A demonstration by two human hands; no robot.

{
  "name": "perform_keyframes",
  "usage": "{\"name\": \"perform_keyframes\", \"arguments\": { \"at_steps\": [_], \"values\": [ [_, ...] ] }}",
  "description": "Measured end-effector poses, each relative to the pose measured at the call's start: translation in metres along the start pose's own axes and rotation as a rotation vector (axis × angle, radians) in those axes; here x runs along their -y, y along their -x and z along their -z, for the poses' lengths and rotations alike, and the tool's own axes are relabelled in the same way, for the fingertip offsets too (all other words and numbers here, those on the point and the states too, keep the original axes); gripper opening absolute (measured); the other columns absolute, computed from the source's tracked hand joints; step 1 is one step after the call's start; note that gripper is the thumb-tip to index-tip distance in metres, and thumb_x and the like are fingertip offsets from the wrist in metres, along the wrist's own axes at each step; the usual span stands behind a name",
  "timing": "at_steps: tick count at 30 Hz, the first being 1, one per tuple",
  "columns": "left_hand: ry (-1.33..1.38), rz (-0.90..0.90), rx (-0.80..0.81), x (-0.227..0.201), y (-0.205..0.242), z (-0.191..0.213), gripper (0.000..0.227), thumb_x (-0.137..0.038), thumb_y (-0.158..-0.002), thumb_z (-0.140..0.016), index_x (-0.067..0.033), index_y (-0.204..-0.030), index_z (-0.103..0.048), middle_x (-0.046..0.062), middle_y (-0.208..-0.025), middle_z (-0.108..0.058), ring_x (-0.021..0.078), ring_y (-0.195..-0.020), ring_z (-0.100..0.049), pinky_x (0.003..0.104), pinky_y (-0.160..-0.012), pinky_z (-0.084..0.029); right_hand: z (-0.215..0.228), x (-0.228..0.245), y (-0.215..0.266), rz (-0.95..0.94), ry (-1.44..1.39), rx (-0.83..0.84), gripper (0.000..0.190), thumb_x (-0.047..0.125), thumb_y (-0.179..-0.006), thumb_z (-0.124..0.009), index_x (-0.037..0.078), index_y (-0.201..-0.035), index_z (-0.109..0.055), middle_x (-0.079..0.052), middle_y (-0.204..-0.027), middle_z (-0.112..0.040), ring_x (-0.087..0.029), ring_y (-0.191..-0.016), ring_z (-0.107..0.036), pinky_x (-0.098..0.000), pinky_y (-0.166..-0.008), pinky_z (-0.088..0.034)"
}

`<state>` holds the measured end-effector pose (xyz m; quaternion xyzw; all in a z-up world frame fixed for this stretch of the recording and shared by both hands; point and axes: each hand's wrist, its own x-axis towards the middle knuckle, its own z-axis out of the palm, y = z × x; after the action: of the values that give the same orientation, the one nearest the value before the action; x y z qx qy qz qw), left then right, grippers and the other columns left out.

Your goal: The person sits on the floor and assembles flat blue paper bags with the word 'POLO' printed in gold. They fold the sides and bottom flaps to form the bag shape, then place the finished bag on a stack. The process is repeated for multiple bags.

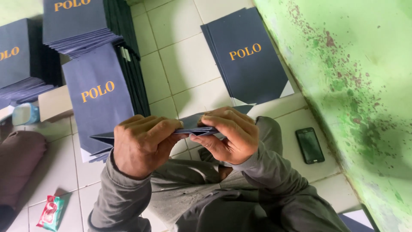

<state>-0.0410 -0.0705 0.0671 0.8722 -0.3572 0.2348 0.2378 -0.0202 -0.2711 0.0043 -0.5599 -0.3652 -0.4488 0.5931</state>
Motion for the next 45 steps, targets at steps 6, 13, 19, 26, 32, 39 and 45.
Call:
{"name": "perform_keyframes", "arguments": {
  "at_steps": [6,13,19,26,32,39,45],
  "values": [
    [0.087,-0.034,-0.142,0.01,0.021,0.011,0.011,-0.024,-0.094,-0.073,-0.0136,-0.093,-0.075,0.001,-0.082,-0.077,0.0222,-0.067,-0.074,0.032,-0.06,-0.057,-0.022,0.016,-0.016,0.146,0.039,0.055,0.022,0.006,-0.085,-0.081,-0.011,-0.095,-0.072,-0.018,-0.073,-0.07,-0.029,-0.056,-0.067,-0.0409,-0.062,-0.065],
    [0.116,-0.068,-0.275,0.013,0.043,0.015,0.015,-0.023,-0.095,-0.07,-0.0085,-0.093,-0.074,0.005,-0.084,-0.078,0.0261,-0.068,-0.074,0.033,-0.061,-0.056,-0.04,0.03,-0.025,0.23,0.087,0.153,0.018,0.01,-0.089,-0.076,-0.008,-0.09,-0.072,-0.017,-0.072,-0.07,-0.029,-0.055,-0.066,-0.0427,-0.067,-0.064],
    [0.107,-0.037,-0.332,0.008,0.053,0.022,0.015,-0.023,-0.095,-0.072,-0.0078,-0.092,-0.07,0.005,-0.078,-0.075,0.028,-0.066,-0.073,0.034,-0.057,-0.054,-0.047,0.03,-0.025,0.169,0.001,0.237,0.016,0.01,-0.089,-0.076,-0.005,-0.086,-0.074,-0.016,-0.071,-0.072,-0.028,-0.056,-0.069,-0.0437,-0.068,-0.064],
    [-0.034,0.003,-0.326,0.0,0.06,0.028,0.013,-0.02,-0.096,-0.071,-0.0083,-0.09,-0.069,0.004,-0.068,-0.067,0.0261,-0.057,-0.068,0.033,-0.052,-0.052,-0.051,0.025,-0.025,0.072,-0.081,0.306,0.017,0.009,-0.089,-0.076,-0.008,-0.088,-0.072,-0.016,-0.075,-0.074,-0.026,-0.057,-0.069,-0.0456,-0.076,-0.063],
    [-0.12,0.018,-0.341,-0.014,0.056,0.018,0.012,-0.019,-0.097,-0.069,-0.0096,-0.09,-0.067,0.002,-0.066,-0.063,0.025,-0.054,-0.066,0.033,-0.05,-0.051,-0.046,0.019,-0.022,0.124,0.002,0.262,0.019,0.009,-0.093,-0.071,-0.009,-0.088,-0.069,-0.015,-0.076,-0.074,-0.026,-0.06,-0.07,-0.0492,-0.085,-0.061],
    [-0.097,0.059,-0.257,-0.019,0.048,0.021,0.012,-0.022,-0.098,-0.069,-0.0117,-0.091,-0.067,0.002,-0.063,-0.061,0.0253,-0.054,-0.066,0.034,-0.05,-0.052,-0.035,0.013,-0.021,-0.007,-0.103,0.26,0.032,0.014,-0.101,-0.059,-0.012,-0.085,-0.067,-0.02,-0.074,-0.074,-0.029,-0.064,-0.075,-0.0546,-0.085,-0.06],
    [-0.144,0.087,-0.196,-0.012,0.039,0.021,0.016,-0.028,-0.099,-0.068,-0.0139,-0.092,-0.066,0.002,-0.061,-0.06,0.0289,-0.056,-0.068,0.038,-0.052,-0.054,-0.022,-0.003,-0.013,-0.27,-0.354,0.272,0.044,0.029,-0.111,-0.048,-0.011,-0.109,-0.064,-0.024,-0.095,-0.077,-0.032,-0.096,-0.075,-0.0494,-0.092,-0.059]
  ]
}}
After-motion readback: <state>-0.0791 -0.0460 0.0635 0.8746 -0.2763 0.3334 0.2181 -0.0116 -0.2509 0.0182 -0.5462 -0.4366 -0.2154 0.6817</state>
